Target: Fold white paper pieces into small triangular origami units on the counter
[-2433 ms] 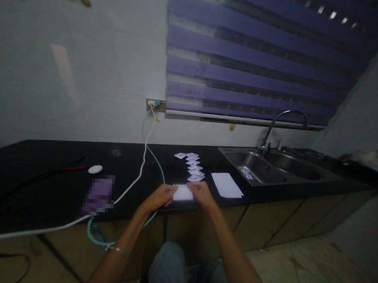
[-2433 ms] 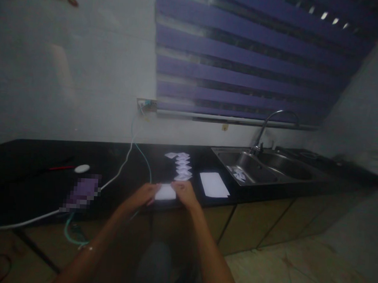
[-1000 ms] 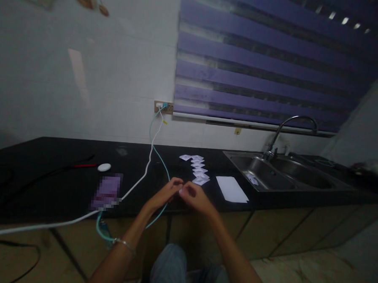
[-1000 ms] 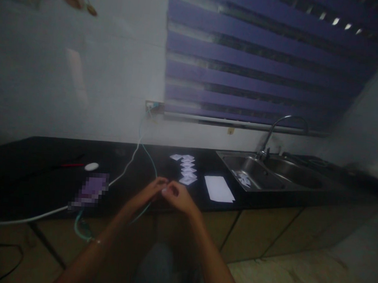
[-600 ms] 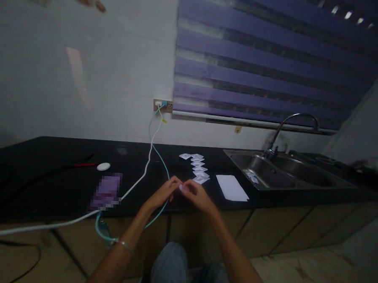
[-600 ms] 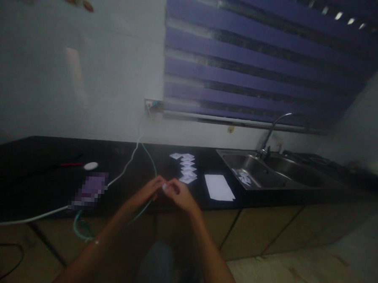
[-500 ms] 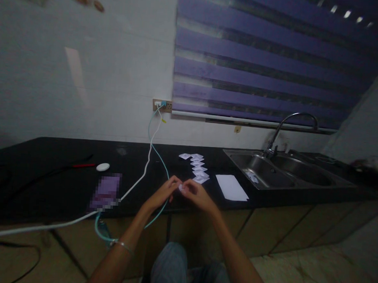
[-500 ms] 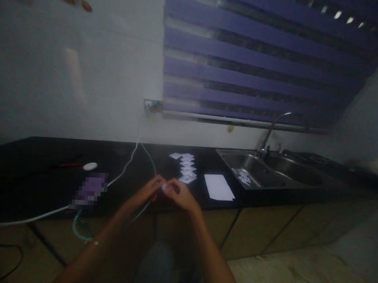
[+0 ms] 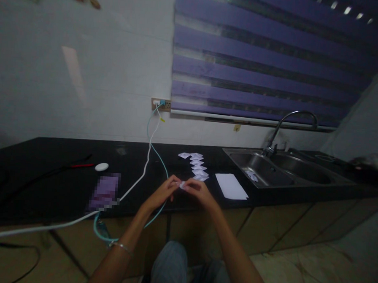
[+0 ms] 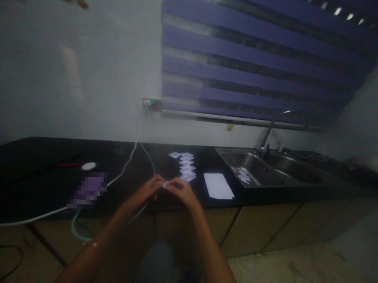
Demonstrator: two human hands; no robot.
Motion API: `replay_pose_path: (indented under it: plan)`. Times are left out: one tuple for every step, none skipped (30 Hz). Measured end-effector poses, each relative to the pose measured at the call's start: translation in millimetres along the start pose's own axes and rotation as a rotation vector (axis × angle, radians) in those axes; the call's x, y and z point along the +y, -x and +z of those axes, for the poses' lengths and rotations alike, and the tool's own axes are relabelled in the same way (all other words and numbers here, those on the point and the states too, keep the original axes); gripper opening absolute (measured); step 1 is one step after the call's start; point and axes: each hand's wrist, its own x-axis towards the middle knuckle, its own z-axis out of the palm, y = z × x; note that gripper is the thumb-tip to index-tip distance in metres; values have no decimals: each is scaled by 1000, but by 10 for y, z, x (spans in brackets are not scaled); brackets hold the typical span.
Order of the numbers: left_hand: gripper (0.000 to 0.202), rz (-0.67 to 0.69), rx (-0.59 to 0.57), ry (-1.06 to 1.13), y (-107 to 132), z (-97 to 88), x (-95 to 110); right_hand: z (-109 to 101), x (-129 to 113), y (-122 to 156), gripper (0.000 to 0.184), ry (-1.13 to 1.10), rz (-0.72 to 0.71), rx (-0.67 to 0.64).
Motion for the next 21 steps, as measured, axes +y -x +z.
replay_pose_path:
  plan:
    - [30,0,-2,0,1,2,0,-6,0,-3,21,-17,10,-13]
    - [29,0,-3,2,2,4,2,-11,2,-6,22,-32,21,-26]
    - [29,1,-4,4,3,6,3,-17,7,-9,23,-45,31,-39]
    - [29,1,-7,6,3,8,5,-21,15,-12,24,-53,39,-49]
    - [30,-1,-15,6,3,10,7,-23,27,-14,24,-55,43,-54]
    - [30,0,-20,5,4,11,9,-24,41,-15,24,-48,40,-52]
    - [30,1,-23,3,5,12,10,-22,56,-14,22,-32,32,-43]
    - [30,1,-23,2,6,13,11,-18,71,-13,21,-9,20,-26]
    - [30,0,-21,4,7,14,11,-12,83,-11,20,16,6,-2]
    - [30,0,-16,8,8,14,11,-5,92,-8,20,42,-10,23]
    - [30,-2,-14,12,9,15,11,2,98,-5,20,66,-24,49]
    - [30,-7,-13,18,9,15,9,9,101,-3,21,89,-38,72]
    - [31,-13,-16,24,8,15,6,16,101,-2,21,110,-51,94]
    - [31,-18,-18,30,6,14,2,20,99,-1,22,131,-63,120]
    - [31,-21,-21,35,2,14,-3,24,98,-2,22,152,-75,149]
    - [31,-19,-20,41,-2,14,-8,26,98,-4,22,171,-85,178]
    - [31,-13,-16,46,-6,14,-13,26,100,-6,22,188,-95,203]
    - [31,-5,-10,50,-9,14,-17,27,104,-9,21,204,-107,226]
    - [31,4,-5,52,-12,14,-19,27,110,-13,20,218,-120,247]
    - [31,14,0,55,-13,14,-18,27,118,-16,20,232,-135,266]
    - [31,24,5,56,-12,14,-15,28,126,-19,19,244,-152,284]
